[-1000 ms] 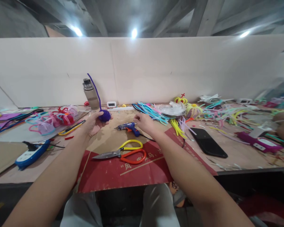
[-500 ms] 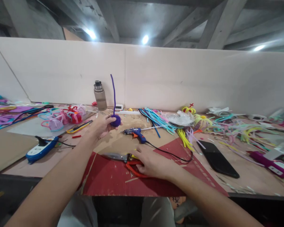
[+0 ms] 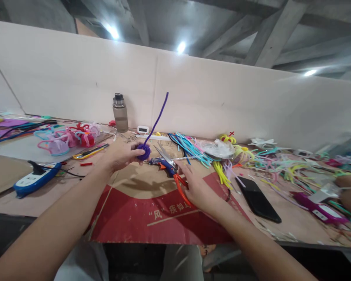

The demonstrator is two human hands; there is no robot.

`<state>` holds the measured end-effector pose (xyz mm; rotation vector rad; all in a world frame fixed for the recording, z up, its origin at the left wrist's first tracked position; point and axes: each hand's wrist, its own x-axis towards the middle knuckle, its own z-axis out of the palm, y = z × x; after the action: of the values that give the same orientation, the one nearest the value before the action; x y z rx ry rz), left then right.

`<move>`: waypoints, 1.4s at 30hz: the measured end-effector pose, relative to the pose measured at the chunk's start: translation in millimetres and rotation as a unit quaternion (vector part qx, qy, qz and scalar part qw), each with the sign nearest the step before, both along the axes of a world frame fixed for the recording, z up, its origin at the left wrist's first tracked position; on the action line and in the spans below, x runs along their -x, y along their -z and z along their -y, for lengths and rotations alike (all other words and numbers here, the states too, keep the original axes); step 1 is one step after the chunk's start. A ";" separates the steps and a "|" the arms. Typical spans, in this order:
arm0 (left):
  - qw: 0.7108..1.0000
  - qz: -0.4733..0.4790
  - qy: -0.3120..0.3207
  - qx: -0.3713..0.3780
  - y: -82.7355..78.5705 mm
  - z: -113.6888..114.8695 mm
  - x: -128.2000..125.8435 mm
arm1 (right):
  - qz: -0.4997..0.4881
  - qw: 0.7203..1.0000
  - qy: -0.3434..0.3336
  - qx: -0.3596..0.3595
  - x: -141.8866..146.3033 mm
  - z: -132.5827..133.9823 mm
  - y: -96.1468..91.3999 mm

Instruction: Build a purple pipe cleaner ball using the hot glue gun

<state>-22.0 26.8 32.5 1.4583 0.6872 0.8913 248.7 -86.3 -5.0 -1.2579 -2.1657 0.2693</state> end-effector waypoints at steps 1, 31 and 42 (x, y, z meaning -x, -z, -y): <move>1.000 -0.008 0.010 0.001 -0.6 1.5 -0.6 | 0.008 1.000 0.002 -0.006 0.8 -1.9 -1.6; 0.992 -0.037 0.046 0.109 1.4 10.7 -12.6 | 0.263 0.962 0.018 -0.073 -10.7 -26.8 -13.3; 0.993 -0.036 0.087 0.076 8.0 4.7 -11.3 | 0.326 0.943 0.021 -0.059 -13.4 -29.3 -20.9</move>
<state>-10.7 22.1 24.4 1.3946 0.6551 0.6403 262.1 -57.1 15.9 -1.4621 -2.6400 -0.3464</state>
